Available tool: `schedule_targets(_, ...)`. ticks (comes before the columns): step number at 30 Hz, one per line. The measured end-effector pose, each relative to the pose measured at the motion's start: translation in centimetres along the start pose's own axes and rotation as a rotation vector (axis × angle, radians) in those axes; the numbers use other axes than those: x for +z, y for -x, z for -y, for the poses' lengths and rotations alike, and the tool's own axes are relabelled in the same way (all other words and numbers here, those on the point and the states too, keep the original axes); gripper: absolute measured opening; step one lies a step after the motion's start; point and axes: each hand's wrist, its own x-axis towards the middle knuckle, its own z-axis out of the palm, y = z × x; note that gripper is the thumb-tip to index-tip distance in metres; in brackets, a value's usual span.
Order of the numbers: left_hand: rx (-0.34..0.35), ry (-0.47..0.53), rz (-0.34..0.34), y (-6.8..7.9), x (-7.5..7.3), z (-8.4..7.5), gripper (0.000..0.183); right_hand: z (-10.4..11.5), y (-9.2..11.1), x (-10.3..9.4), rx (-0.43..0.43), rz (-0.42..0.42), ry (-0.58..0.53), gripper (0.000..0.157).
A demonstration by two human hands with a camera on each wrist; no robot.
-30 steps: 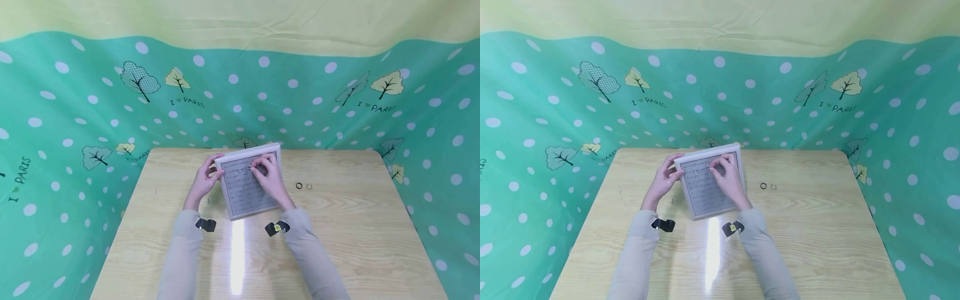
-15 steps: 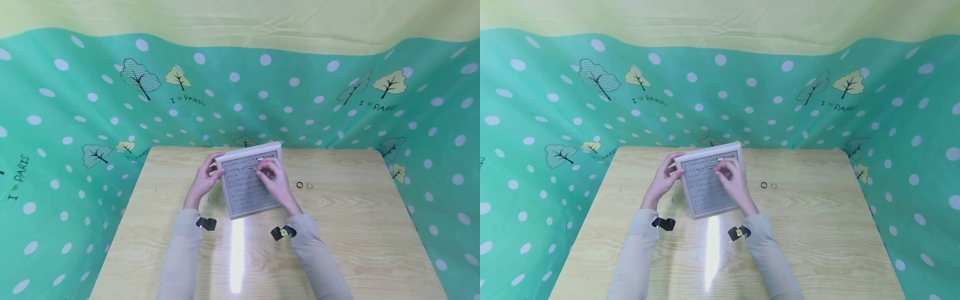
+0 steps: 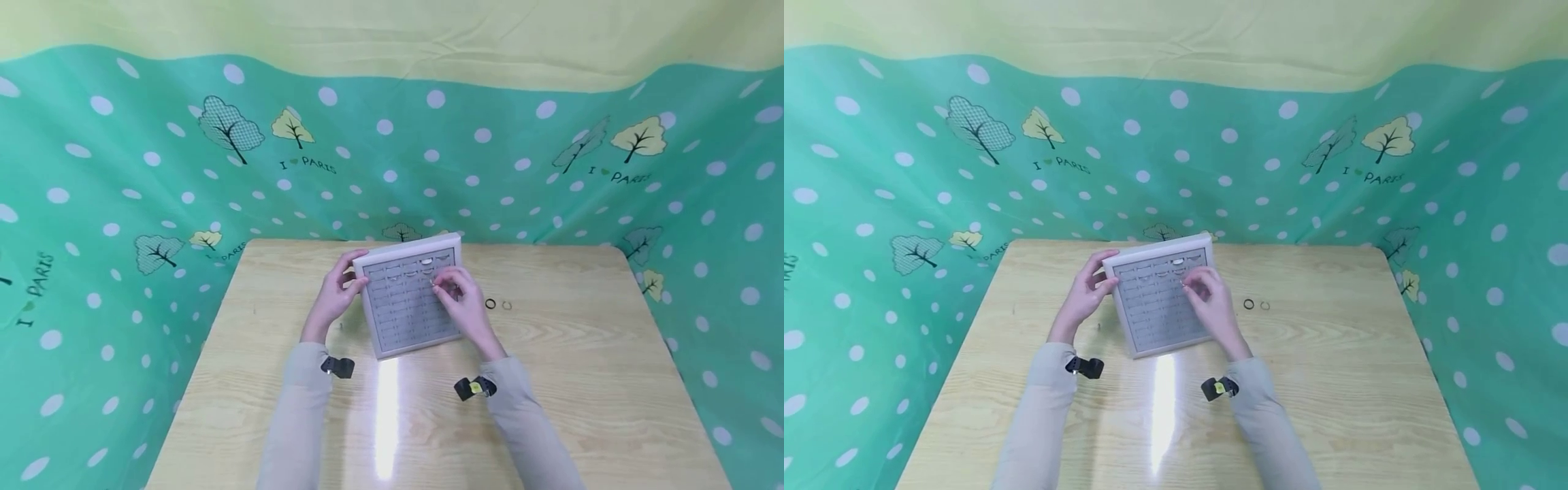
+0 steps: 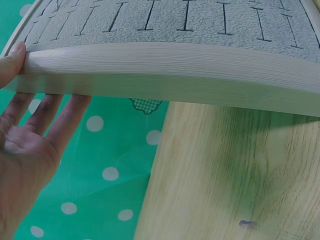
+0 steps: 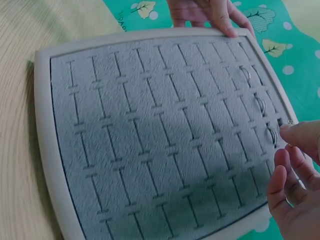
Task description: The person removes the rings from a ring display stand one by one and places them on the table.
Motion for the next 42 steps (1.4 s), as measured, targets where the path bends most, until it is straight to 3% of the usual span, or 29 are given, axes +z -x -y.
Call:
schedule_targets(16,0.007,-0.002,0.012,0.0,0.1,0.1,0.05,-2.6,0.6,-2.3,0.055,-0.09,-0.006,0.008)
schedule_targets(24,-0.007,-0.002,0.006,0.2,0.0,0.1,0.051,-3.4,0.8,-3.0,0.1,-0.089,0.019,0.008)
schedule_targets(32,0.021,-0.007,0.007,0.2,0.1,0.1,0.049,-4.4,1.8,-3.5,0.078,-0.067,0.078,0.007)
schedule_targets(36,0.041,-0.016,0.018,0.2,0.1,0.2,0.049,-5.8,2.5,-3.7,0.057,-0.066,0.091,0.008)
schedule_targets(42,0.021,-0.012,0.006,0.1,0.1,0.1,0.05,-10.0,2.6,-4.5,0.071,-0.051,0.14,0.008)
